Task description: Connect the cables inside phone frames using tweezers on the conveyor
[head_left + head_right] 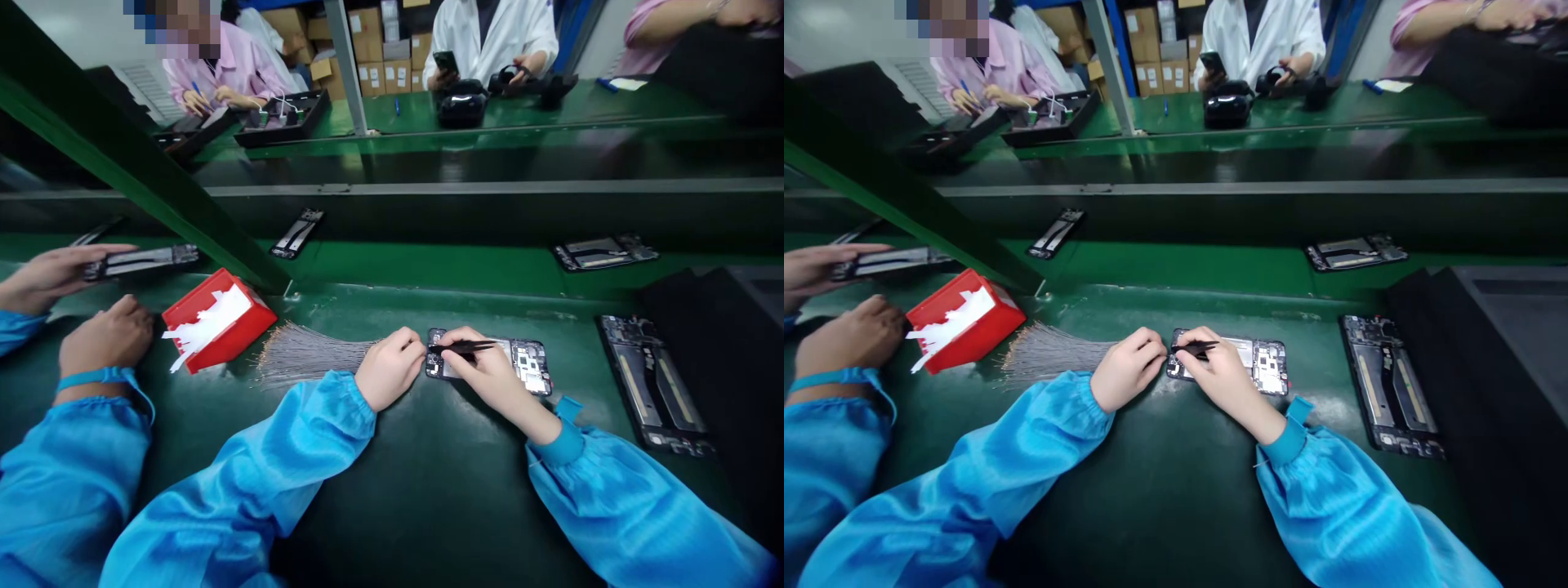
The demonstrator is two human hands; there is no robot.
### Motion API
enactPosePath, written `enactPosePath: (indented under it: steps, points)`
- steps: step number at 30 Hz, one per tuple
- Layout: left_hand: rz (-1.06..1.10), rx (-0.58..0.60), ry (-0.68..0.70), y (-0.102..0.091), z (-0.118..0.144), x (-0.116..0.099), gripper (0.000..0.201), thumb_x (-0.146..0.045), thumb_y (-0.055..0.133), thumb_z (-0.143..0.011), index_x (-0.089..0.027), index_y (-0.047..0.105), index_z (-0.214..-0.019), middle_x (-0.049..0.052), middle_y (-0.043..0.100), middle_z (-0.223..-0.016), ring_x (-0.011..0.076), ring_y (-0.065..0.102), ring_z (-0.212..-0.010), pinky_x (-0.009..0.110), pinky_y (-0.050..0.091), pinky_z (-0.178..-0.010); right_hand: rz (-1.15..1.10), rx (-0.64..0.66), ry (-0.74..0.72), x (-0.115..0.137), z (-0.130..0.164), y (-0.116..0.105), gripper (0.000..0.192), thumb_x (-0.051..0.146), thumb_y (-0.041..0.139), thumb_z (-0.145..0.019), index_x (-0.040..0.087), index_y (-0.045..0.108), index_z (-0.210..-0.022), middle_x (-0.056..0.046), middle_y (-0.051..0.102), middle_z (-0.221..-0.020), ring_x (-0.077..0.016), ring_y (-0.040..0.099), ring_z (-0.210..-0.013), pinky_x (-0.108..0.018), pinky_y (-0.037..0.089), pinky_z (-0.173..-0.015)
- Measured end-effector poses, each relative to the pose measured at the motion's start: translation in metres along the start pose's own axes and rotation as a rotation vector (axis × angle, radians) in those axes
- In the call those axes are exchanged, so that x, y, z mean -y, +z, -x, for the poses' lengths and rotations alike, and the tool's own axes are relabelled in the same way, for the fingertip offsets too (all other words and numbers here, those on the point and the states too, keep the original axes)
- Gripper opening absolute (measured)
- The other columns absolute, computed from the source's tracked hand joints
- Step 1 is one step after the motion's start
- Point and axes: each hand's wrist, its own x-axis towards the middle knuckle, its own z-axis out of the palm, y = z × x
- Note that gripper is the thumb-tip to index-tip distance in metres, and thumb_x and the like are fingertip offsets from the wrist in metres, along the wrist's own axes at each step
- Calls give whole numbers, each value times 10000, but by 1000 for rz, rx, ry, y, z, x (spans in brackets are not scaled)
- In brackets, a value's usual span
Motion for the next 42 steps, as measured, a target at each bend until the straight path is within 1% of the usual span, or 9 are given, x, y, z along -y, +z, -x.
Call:
enactPosePath:
  steps: [3, 8, 14, 24, 31, 42]
  points:
    - [-52, 13, 4, 2, -1, -1, 181, -217, 397, -864, -173, 557, -792, 24, 524, -786, 130, 518, -715, 229, 441, -645, 19, -46, 37, -4, 2, 1, 105, 177, 545, -770, 202, 580, -866, -29, 626, -874, -175, 584, -855, -313, 453, -775]
    - [-117, 25, 19, 2, 1, 0, 213, -242, 392, -868, -173, 562, -759, 15, 523, -706, 136, 498, -663, 247, 425, -637, -14, -80, 78, -7, 4, 2, 87, 193, 556, -765, 200, 588, -845, -26, 638, -852, -171, 611, -817, -302, 480, -742]
    - [-113, 8, 24, 2, 0, -1, 226, -230, 384, -867, -165, 568, -753, 17, 535, -699, 129, 501, -654, 238, 423, -636, -35, -88, 82, -7, 3, 2, 77, 193, 565, -758, 195, 583, -833, -25, 640, -831, -165, 621, -776, -296, 498, -706]
    - [-147, -7, 47, 3, 0, -1, 238, -229, 390, -861, -166, 574, -723, 18, 532, -676, 130, 497, -632, 240, 422, -619, -4, -75, 95, -9, 4, 1, 88, 212, 571, -762, 199, 588, -847, -20, 642, -835, -168, 620, -784, -304, 500, -714]
    - [-149, -9, 45, 3, 0, -2, 226, -231, 396, -862, -168, 572, -736, 16, 532, -687, 127, 496, -638, 239, 421, -626, 0, -80, 69, -9, 4, 2, 85, 204, 568, -766, 203, 598, -846, -23, 638, -859, -166, 614, -806, -295, 498, -718]
    - [-146, -12, 47, 3, -1, -1, 228, -231, 390, -862, -165, 569, -738, 17, 529, -689, 129, 496, -638, 240, 422, -620, 41, -92, 49, -5, 2, 0, 73, 190, 569, -757, 195, 580, -829, -18, 644, -825, -162, 617, -780, -281, 490, -701]
